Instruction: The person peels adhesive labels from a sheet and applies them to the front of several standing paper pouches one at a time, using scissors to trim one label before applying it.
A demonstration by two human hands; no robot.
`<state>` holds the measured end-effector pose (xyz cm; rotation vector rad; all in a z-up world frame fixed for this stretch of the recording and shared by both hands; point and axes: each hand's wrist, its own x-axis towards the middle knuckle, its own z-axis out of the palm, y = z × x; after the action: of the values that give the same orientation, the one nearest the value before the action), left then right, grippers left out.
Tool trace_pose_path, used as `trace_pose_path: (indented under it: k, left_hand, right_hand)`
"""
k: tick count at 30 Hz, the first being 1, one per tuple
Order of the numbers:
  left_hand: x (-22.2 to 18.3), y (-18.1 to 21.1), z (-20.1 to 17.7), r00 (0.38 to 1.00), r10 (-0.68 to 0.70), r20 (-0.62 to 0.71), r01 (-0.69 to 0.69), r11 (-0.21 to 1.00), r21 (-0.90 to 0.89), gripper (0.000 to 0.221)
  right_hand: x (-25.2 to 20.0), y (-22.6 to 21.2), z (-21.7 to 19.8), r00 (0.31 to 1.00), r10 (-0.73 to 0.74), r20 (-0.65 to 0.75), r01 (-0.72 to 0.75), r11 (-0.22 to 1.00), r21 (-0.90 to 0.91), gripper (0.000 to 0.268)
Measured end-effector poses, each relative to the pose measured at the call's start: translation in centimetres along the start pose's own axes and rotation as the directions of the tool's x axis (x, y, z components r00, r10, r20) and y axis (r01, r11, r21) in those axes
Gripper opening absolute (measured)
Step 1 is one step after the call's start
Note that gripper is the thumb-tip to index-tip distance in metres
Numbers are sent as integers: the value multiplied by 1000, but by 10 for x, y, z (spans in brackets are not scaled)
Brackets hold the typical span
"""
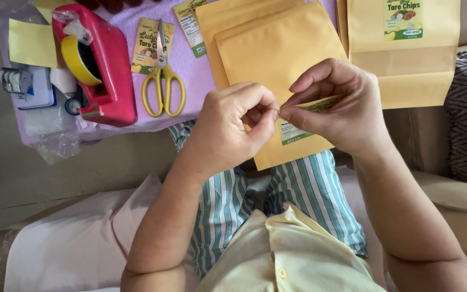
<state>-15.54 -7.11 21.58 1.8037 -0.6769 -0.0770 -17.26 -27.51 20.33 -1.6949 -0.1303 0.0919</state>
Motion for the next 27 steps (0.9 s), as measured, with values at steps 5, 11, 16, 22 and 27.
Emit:
trace_pose_path:
  k: [5,11,16,22,27]
  left_hand:
    - [0,-1,-1,999,48,20,-48,999,16,14]
    - [-1,-5,6,993,48,-110,-42,997,58,10]
    - [-4,-11,21,964,209,-167,-154,943,295,8]
    - [-8,-16,27,966,208,-151,-136,911,389,6]
    - [-10,-39,24,966,131,-221,-130,991,21,8]
  right_hand:
    - [-1,5,-1,1000,-29,0,29,999,-34,35]
    - [-4,15,9,879,-451,-158,378,858,-347,54]
    - [-11,15,18,987,-139,-79,150,975,166,43]
    - [-8,44,17,999,23,-36,-7,921,390,27]
    - [-11,74,29,990,59,-127,-2,914,406,21]
